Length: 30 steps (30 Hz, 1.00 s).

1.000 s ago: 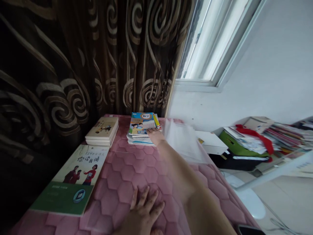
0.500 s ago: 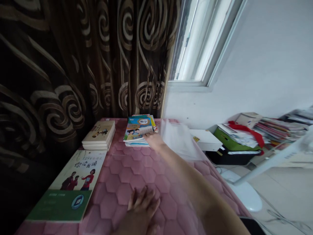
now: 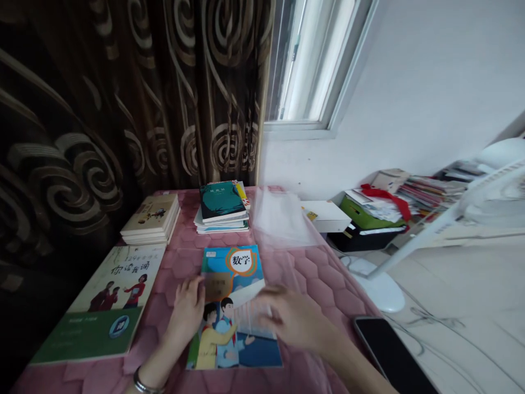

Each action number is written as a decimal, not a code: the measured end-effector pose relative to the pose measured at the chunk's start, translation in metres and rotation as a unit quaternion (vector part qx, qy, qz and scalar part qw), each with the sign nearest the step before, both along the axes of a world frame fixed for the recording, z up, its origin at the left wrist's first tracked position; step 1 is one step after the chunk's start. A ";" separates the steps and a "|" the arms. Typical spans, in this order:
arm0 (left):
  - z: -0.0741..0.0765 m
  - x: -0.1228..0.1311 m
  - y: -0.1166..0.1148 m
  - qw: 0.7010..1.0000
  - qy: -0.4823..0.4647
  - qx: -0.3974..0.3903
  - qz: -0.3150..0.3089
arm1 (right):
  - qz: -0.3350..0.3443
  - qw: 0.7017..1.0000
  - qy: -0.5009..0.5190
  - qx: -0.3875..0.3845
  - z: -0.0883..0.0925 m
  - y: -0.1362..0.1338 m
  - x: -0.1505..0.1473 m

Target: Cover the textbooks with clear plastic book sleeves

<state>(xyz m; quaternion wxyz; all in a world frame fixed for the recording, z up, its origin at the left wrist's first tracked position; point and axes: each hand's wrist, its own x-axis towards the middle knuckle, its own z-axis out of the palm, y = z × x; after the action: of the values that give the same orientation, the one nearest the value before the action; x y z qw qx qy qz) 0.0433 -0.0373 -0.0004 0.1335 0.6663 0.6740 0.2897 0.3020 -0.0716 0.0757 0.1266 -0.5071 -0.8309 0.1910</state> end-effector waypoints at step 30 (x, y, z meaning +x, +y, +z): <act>0.017 0.021 -0.022 0.953 0.225 -0.178 -0.094 | -0.287 0.860 0.402 -0.129 -0.003 0.066 0.060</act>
<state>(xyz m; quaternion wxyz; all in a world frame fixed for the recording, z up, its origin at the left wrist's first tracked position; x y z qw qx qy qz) 0.0639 -0.0597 0.0164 0.1214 0.7401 0.6614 -0.0068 0.3624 -0.0057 0.0731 0.4319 -0.6140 -0.4940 0.4386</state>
